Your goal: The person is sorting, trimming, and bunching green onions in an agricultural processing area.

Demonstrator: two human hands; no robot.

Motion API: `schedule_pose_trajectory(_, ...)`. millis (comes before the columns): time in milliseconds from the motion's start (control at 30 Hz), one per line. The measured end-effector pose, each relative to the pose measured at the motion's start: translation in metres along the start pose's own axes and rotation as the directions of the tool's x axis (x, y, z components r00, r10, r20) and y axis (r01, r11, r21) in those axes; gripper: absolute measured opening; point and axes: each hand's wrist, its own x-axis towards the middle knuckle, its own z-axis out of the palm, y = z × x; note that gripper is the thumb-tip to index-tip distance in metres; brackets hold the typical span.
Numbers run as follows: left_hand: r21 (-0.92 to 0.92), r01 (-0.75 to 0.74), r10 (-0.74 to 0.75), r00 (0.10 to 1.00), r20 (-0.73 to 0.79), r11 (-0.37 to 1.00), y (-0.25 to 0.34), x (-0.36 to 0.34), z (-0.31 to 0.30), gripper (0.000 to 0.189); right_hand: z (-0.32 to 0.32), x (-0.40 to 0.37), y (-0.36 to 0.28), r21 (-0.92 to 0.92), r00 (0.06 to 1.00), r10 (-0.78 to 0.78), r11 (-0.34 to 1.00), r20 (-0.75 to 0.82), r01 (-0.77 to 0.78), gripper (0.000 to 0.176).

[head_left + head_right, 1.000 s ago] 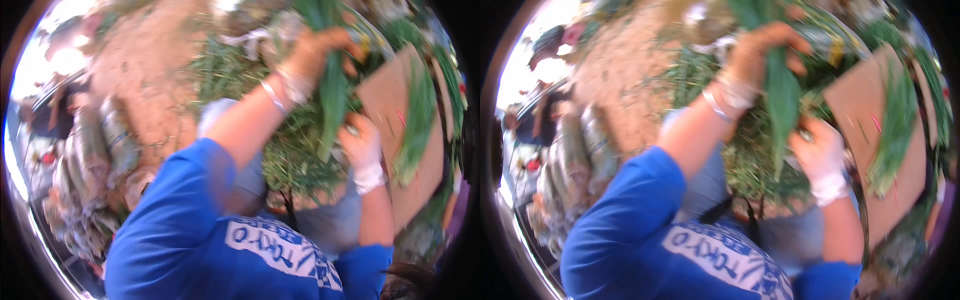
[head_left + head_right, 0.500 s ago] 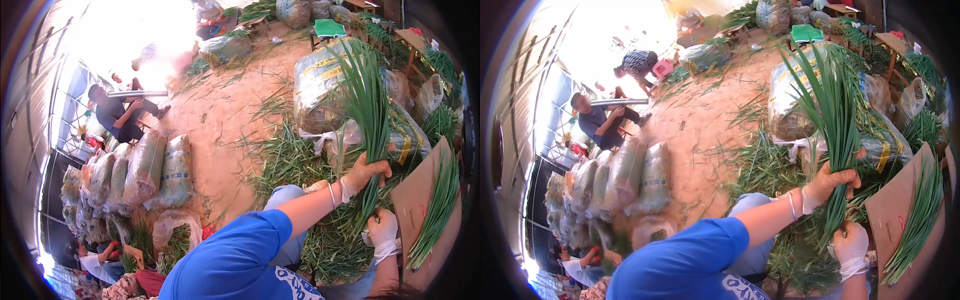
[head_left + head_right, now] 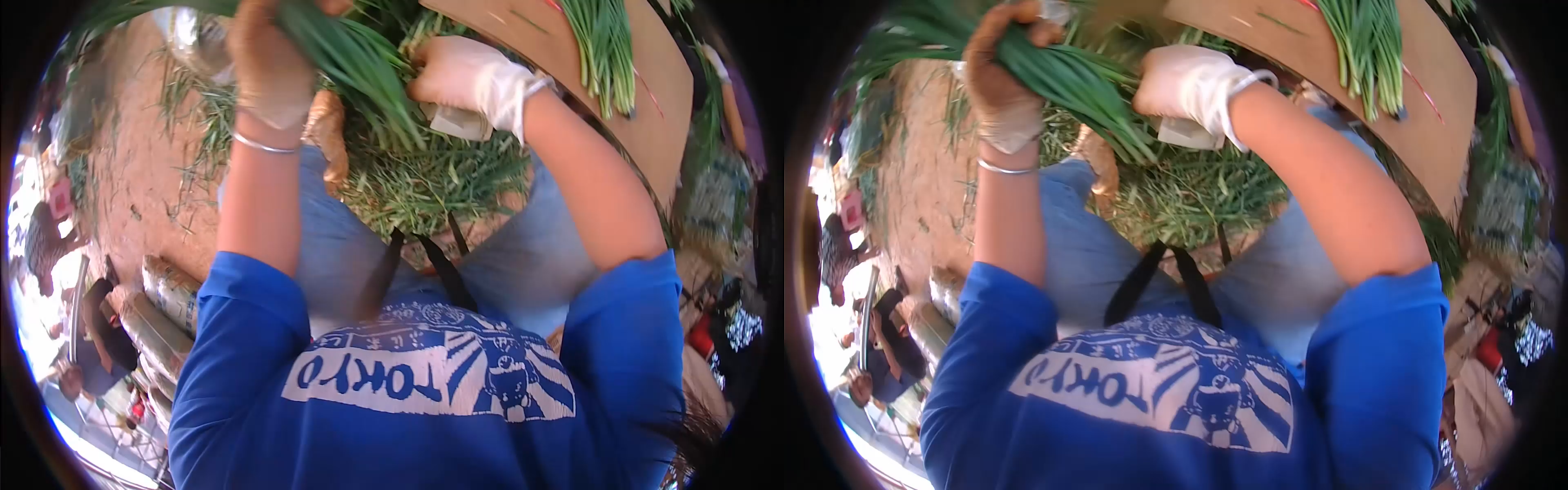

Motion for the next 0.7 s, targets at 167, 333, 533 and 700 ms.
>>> schedule_pose_trajectory(167, -0.256, 0.003, 0.016, 0.997, 0.073, 0.967, 0.04, 0.013, -0.039, 0.035, 0.021, 0.001, 0.021, -0.247, 0.973, 0.143, 0.964, 0.182, -0.096, 0.023)
schedule_pose_trajectory(333, -0.529, 0.026, 0.11, 0.968, 0.224, 0.848, 0.064, 0.018, -0.088, 0.041, 0.042, -0.01, 0.063, -0.407, 0.915, 0.145, 0.913, 0.376, 0.023, 0.023)
schedule_pose_trajectory(533, -0.616, 0.07, 0.051, 0.983, 0.176, 0.784, 0.063, 0.018, -0.088, 0.041, 0.02, -0.043, 0.049, 0.133, 0.999, 0.041, 0.99, 0.035, -0.046, 0.029)
schedule_pose_trajectory(700, -0.491, 0.043, 0.031, 0.99, 0.141, 0.87, 0.059, 0.022, -0.075, 0.037, -0.022, -0.068, -0.015, 0.253, 0.877, -0.155, 0.922, -0.455, 0.294, 0.025)
